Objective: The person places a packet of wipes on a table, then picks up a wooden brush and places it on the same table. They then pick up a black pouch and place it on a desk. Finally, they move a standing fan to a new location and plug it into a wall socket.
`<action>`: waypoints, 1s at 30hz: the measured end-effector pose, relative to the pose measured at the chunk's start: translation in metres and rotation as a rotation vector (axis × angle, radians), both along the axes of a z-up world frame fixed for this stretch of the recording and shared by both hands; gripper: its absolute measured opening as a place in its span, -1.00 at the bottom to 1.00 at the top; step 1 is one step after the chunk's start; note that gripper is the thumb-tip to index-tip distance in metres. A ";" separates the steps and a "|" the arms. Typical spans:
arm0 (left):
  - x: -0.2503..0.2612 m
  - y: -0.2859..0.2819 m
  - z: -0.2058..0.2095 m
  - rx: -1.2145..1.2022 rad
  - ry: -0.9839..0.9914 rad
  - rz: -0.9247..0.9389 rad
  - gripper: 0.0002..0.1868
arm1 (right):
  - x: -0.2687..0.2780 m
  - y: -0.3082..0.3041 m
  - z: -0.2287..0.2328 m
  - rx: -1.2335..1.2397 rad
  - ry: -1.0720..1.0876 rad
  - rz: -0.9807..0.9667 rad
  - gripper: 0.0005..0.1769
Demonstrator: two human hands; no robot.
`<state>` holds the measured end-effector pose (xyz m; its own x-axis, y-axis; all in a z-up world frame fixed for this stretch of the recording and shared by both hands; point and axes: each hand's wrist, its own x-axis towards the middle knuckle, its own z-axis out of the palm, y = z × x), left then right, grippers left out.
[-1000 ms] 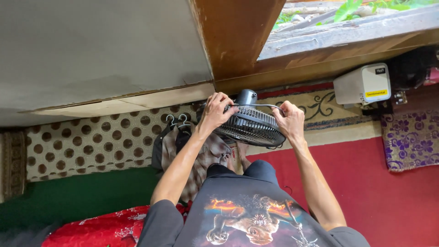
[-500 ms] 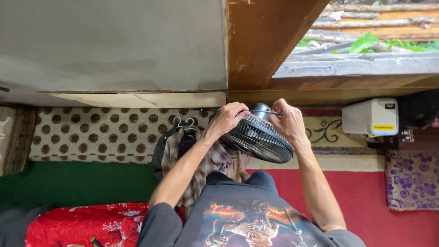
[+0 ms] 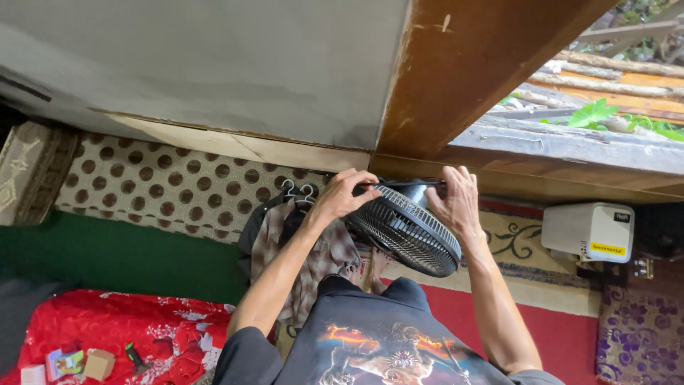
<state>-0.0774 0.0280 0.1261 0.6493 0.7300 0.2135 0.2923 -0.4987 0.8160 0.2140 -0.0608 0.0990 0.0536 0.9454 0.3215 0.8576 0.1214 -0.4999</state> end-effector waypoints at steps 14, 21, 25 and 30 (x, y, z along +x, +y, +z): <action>0.000 0.017 -0.003 0.110 -0.056 0.042 -0.80 | 0.001 0.036 -0.007 0.038 0.039 0.153 -0.92; -0.038 0.021 0.001 0.135 0.029 0.133 -0.78 | 0.033 0.043 -0.023 0.064 0.106 0.100 -0.93; -0.012 0.014 0.014 0.091 -0.006 0.110 -0.84 | 0.014 0.046 -0.022 0.073 0.084 0.156 -0.92; 0.034 0.008 0.023 0.165 -0.080 0.002 -0.70 | -0.021 0.046 0.003 0.074 0.002 0.211 -0.94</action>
